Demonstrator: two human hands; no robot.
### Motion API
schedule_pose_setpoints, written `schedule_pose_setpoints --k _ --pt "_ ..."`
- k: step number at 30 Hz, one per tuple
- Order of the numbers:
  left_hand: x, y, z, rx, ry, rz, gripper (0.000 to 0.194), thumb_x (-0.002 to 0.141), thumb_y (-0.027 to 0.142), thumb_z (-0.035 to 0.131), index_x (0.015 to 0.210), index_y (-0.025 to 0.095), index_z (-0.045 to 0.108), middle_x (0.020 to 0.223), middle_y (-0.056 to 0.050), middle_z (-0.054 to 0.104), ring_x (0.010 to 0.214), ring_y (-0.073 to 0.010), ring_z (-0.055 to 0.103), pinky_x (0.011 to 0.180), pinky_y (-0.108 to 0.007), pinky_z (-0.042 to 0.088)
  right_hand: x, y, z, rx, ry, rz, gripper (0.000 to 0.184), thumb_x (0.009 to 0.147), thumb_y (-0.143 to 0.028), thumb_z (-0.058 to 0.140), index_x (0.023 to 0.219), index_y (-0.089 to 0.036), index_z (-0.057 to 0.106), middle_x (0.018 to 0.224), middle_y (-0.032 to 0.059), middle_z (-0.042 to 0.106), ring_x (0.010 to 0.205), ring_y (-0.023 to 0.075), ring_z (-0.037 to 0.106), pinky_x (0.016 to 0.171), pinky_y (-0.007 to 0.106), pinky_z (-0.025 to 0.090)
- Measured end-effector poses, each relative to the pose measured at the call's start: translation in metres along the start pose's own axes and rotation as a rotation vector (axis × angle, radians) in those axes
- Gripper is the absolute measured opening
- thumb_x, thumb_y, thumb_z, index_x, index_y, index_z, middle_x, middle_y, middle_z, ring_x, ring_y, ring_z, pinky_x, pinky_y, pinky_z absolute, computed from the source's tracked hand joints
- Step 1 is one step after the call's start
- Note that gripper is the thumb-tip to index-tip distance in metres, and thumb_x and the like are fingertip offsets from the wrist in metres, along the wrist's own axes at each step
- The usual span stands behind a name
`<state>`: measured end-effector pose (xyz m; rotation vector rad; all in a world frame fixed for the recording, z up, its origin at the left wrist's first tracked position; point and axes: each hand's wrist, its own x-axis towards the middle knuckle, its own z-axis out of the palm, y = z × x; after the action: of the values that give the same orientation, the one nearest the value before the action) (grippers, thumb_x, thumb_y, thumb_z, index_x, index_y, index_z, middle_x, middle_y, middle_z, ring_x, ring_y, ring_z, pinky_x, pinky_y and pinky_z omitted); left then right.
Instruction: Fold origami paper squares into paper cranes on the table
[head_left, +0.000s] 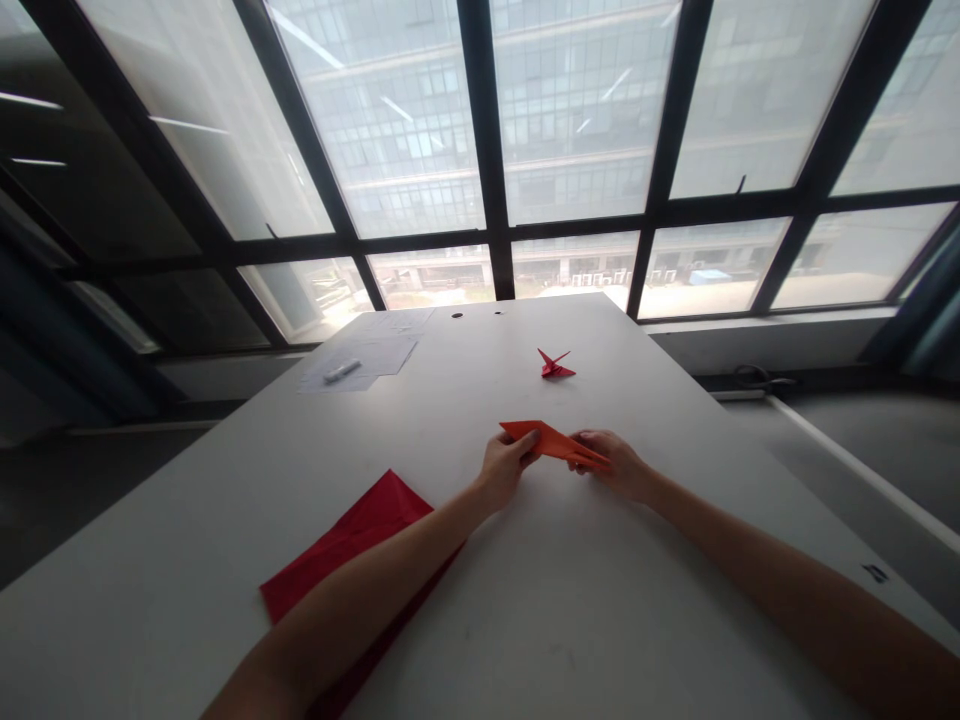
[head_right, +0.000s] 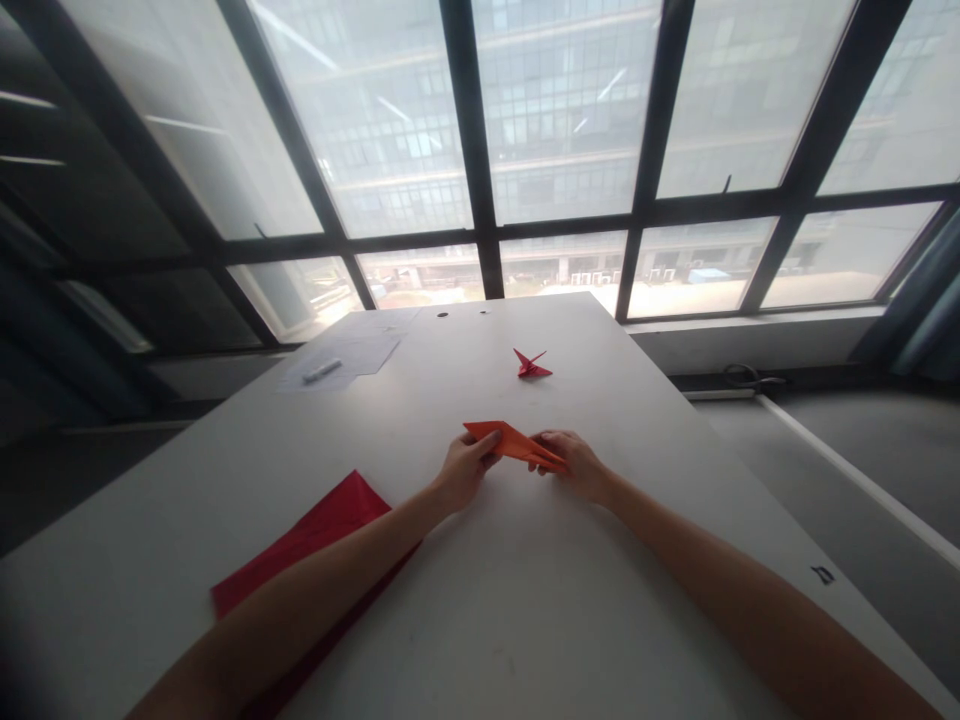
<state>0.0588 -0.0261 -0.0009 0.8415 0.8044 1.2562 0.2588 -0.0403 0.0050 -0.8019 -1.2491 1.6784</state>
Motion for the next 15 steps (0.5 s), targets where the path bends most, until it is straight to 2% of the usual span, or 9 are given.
schedule_pose_setpoints --k 2,4,6,8,12,15 --pt "0.002 0.000 -0.001 -0.042 0.048 0.026 0.036 0.063 0.030 0.086 0.089 0.011 0.072 0.092 -0.009 0.072 0.085 -0.0191 0.066 0.084 -0.033 0.050 -0.001 -0.001 0.001 -0.027 0.004 -0.024 0.034 0.073 -0.035 0.071 0.102 -0.017 0.071 0.086 0.0077 0.071 0.069 0.0164 0.061 0.060 0.026 0.044" --pt "0.002 0.000 -0.001 -0.062 0.076 0.051 0.034 0.063 0.030 0.087 0.087 0.011 0.072 0.091 -0.008 0.072 0.086 -0.0185 0.066 0.085 -0.033 0.050 -0.003 0.001 0.005 -0.136 0.009 -0.068 0.038 0.070 -0.033 0.077 0.104 -0.019 0.071 0.096 0.0083 0.071 0.072 0.0165 0.061 0.060 0.026 0.044" --pt "0.001 0.000 0.000 -0.055 0.072 0.076 0.033 0.063 0.029 0.086 0.087 0.011 0.072 0.091 -0.008 0.072 0.087 -0.0193 0.066 0.087 -0.034 0.050 -0.004 0.004 0.009 -0.247 0.039 -0.120 0.032 0.070 -0.038 0.078 0.095 -0.017 0.073 0.088 0.0076 0.071 0.068 0.0156 0.058 0.058 0.026 0.043" --pt "-0.001 -0.001 0.002 -0.031 0.047 0.096 0.032 0.063 0.028 0.086 0.086 0.012 0.072 0.090 -0.007 0.072 0.088 -0.0207 0.066 0.088 -0.036 0.050 -0.002 0.009 0.010 -0.264 0.111 -0.158 0.030 0.072 -0.042 0.076 0.084 -0.015 0.074 0.074 0.0050 0.067 0.062 0.0139 0.054 0.055 0.026 0.040" --pt "-0.007 -0.001 0.005 0.013 -0.067 0.081 0.028 0.063 0.025 0.086 0.084 0.014 0.071 0.087 -0.006 0.072 0.088 -0.0209 0.066 0.090 -0.038 0.049 0.006 0.015 0.000 -0.098 0.278 -0.174 0.029 0.070 -0.044 0.077 0.072 -0.016 0.069 0.065 0.0016 0.061 0.058 0.0120 0.050 0.053 0.026 0.037" --pt "-0.008 0.002 0.003 -0.046 -0.208 0.028 0.032 0.075 0.041 0.077 0.088 0.013 0.071 0.095 -0.009 0.071 0.092 -0.0217 0.065 0.090 -0.038 0.049 0.012 0.015 -0.009 0.045 0.379 -0.171 0.029 0.071 -0.045 0.076 0.079 -0.018 0.067 0.071 0.0009 0.062 0.063 0.0128 0.053 0.053 0.024 0.039"
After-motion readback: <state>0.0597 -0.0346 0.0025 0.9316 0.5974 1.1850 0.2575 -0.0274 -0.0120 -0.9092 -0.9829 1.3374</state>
